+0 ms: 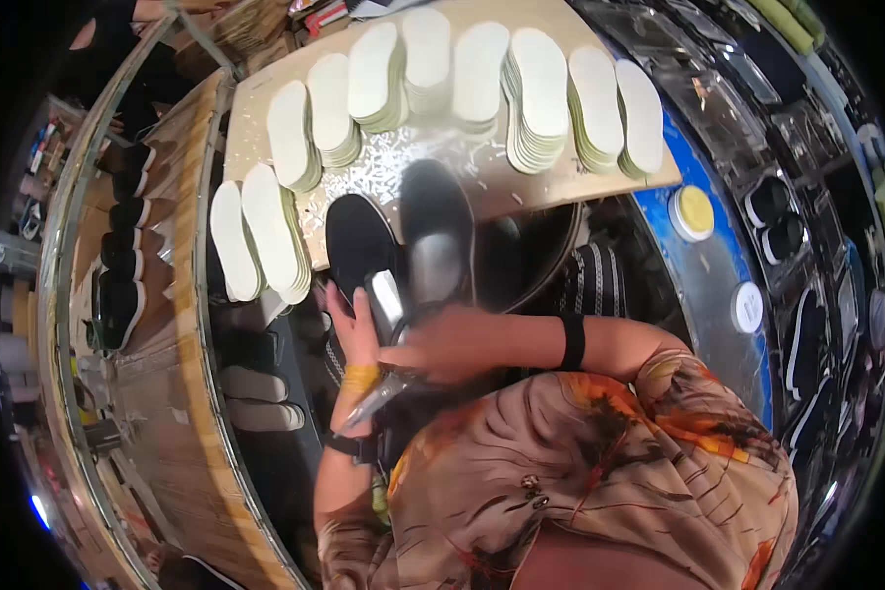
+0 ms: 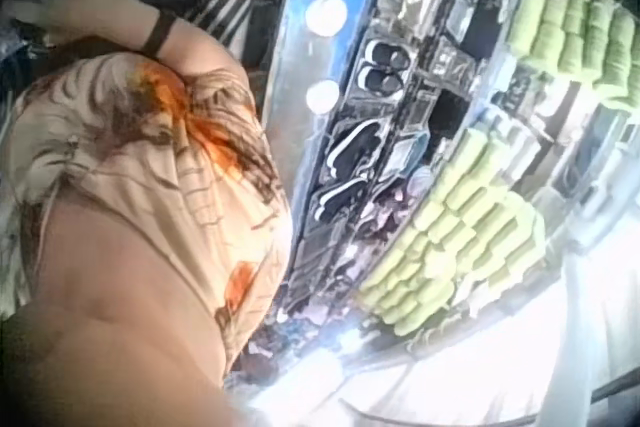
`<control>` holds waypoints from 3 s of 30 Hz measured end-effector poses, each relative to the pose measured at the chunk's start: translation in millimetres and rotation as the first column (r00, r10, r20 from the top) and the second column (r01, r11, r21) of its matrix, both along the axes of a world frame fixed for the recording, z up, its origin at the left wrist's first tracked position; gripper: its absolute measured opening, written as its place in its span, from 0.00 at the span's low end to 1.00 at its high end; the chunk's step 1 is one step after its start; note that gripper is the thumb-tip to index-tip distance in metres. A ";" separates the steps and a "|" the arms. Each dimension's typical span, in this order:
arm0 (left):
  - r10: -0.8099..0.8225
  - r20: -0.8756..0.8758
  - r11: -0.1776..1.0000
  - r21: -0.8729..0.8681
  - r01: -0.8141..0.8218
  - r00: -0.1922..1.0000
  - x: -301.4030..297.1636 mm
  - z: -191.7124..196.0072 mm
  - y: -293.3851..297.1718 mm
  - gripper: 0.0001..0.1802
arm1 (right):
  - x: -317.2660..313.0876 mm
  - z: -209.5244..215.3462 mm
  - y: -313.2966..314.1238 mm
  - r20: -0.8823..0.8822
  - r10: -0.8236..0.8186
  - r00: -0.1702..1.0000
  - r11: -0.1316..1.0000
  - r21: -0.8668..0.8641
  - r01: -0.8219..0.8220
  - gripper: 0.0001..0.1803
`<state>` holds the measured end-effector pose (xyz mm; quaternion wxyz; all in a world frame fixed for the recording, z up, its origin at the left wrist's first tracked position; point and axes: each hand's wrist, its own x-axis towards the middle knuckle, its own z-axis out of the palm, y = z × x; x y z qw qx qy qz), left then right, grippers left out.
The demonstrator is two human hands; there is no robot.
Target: Trimming excess material from shoes with scissors and inserting insoles into them.
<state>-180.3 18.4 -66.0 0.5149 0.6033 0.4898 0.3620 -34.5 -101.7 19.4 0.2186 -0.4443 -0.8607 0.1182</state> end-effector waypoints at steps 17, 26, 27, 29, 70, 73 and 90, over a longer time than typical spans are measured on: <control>-0.037 -0.765 0.696 0.442 0.566 0.643 32.6 51.5 -8.2 0.18 | 60.3 6.6 -40.7 -0.598 -0.800 0.051 0.595 -0.801 -0.061 0.19; -0.508 -0.561 0.661 0.233 0.713 0.654 -60.6 106.0 -5.0 0.10 | 114.4 9.6 -61.4 -0.357 -0.545 0.759 0.825 -0.392 0.408 0.32; -0.506 -0.655 0.602 0.198 0.774 0.561 -67.8 110.5 -5.7 0.10 | 112.2 10.7 -57.6 -0.364 -0.548 0.753 0.823 -0.396 0.407 0.32; -0.518 -0.635 0.551 0.264 0.791 0.573 -67.3 115.8 -12.3 0.11 | 109.8 10.4 -50.9 -0.259 -0.494 0.830 0.864 -0.256 0.434 0.33; -0.222 -0.732 0.396 0.536 0.745 0.645 -62.3 86.9 28.6 0.07 | 106.9 2.5 -90.4 -0.023 -0.605 0.796 0.714 -0.457 0.530 0.26; -0.293 -0.604 0.560 0.519 0.645 0.741 -74.1 81.7 27.3 0.07 | 114.7 -0.5 -117.0 -0.249 -0.888 0.386 0.458 -0.424 0.781 0.21; -0.082 -0.555 0.883 0.345 0.319 0.828 -57.3 85.7 -17.5 0.09 | 237.7 -59.0 -312.4 0.642 -0.648 -0.409 -0.520 0.019 0.854 0.23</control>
